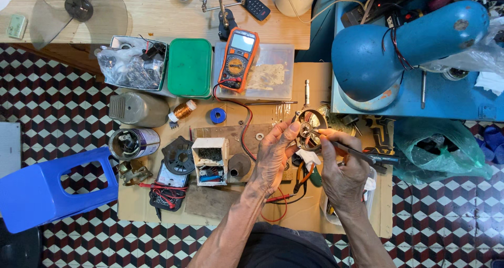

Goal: The person uses pliers and a screwdriver to adjust and manipulate a small circular electrical component on a cluttered workbench. They repeatedly reposition the component and apply pressure with the tools while occasionally rotating it by hand.

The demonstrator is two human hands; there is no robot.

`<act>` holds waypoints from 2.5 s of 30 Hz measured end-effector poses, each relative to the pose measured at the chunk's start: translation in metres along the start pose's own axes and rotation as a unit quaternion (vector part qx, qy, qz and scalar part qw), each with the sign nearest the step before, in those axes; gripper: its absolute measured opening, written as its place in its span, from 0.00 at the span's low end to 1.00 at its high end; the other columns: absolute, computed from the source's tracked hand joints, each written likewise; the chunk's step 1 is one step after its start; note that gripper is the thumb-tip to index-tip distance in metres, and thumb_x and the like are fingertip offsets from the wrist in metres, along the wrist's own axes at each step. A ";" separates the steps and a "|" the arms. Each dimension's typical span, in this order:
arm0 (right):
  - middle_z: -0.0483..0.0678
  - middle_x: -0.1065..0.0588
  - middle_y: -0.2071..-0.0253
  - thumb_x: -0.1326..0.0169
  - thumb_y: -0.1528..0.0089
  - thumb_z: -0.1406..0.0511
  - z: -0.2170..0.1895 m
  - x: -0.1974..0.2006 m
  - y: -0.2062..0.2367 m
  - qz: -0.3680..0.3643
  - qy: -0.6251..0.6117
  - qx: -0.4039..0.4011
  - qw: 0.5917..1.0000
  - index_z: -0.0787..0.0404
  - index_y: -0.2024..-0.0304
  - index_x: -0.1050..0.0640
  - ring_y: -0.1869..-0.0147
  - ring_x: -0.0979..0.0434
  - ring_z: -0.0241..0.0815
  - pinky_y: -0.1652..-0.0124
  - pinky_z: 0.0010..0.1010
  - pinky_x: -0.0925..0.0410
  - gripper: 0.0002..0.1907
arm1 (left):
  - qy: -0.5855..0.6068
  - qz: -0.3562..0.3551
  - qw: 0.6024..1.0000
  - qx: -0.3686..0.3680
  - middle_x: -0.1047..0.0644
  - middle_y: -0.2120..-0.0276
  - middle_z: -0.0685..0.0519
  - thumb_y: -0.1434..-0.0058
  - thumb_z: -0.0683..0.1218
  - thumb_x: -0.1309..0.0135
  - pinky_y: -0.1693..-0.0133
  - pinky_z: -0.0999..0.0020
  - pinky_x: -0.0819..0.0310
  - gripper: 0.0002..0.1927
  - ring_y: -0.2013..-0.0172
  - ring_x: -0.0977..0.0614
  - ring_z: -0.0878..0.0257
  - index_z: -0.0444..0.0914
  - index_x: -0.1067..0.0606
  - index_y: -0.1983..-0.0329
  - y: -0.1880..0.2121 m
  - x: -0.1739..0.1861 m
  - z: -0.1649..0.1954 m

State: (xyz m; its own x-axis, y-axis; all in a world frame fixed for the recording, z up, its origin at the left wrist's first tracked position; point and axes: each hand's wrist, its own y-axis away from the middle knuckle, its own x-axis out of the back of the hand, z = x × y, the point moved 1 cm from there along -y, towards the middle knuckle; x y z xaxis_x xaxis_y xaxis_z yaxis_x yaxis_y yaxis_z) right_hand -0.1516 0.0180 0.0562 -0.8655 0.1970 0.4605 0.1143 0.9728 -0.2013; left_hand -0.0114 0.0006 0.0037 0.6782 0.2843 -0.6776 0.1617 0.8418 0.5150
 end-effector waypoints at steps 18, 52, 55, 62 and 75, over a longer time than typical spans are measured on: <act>0.49 0.20 0.54 0.42 0.34 0.73 -0.005 -0.003 -0.001 -0.024 0.058 0.066 0.996 0.64 0.51 0.26 0.53 0.15 0.39 0.56 0.25 0.22 0.09 | -0.037 0.045 0.998 0.000 0.20 0.56 0.50 0.44 0.57 0.35 0.49 0.67 0.20 0.34 0.58 0.17 0.64 0.33 0.28 0.41 -0.003 -0.003 0.005; 0.52 0.19 0.60 0.45 0.33 0.66 -0.015 0.010 -0.030 -0.059 0.045 -0.111 0.991 0.63 0.53 0.27 0.58 0.15 0.39 0.60 0.26 0.20 0.09 | -0.054 -0.019 0.997 -0.042 0.23 0.50 0.52 0.38 0.48 0.40 0.43 0.70 0.29 0.27 0.50 0.23 0.68 0.33 0.29 0.38 -0.004 0.004 0.002; 0.52 0.20 0.60 0.45 0.32 0.66 -0.017 0.011 -0.032 -0.062 0.040 -0.108 0.991 0.63 0.53 0.27 0.58 0.15 0.40 0.59 0.26 0.20 0.09 | -0.064 -0.029 0.996 -0.048 0.23 0.50 0.51 0.38 0.48 0.40 0.43 0.71 0.30 0.27 0.50 0.24 0.68 0.33 0.29 0.37 -0.004 0.004 0.002; 0.54 0.20 0.59 0.45 0.32 0.66 -0.015 0.018 -0.035 -0.054 0.024 -0.117 0.991 0.65 0.53 0.28 0.57 0.15 0.40 0.59 0.26 0.21 0.09 | -0.001 -0.048 0.999 -0.018 0.23 0.51 0.51 0.35 0.51 0.42 0.45 0.68 0.24 0.25 0.51 0.22 0.65 0.34 0.29 0.40 -0.008 0.006 0.005; 0.52 0.21 0.53 0.44 0.32 0.69 0.025 0.022 -0.033 -0.046 -0.090 -0.056 0.993 0.65 0.48 0.29 0.49 0.17 0.38 0.49 0.25 0.21 0.12 | -0.082 0.004 0.996 0.046 0.21 0.62 0.56 0.38 0.72 0.48 0.70 0.72 0.33 0.33 0.61 0.23 0.68 0.41 0.25 0.46 -0.068 0.002 0.014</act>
State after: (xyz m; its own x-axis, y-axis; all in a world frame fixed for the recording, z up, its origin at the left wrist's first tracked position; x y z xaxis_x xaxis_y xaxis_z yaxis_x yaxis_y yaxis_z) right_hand -0.1871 -0.0126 0.0511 -0.9470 0.0914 0.3079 0.0757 0.9952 -0.0627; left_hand -0.0110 -0.0625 -0.0247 0.7860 0.2058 -0.5829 0.2164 0.7917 0.5713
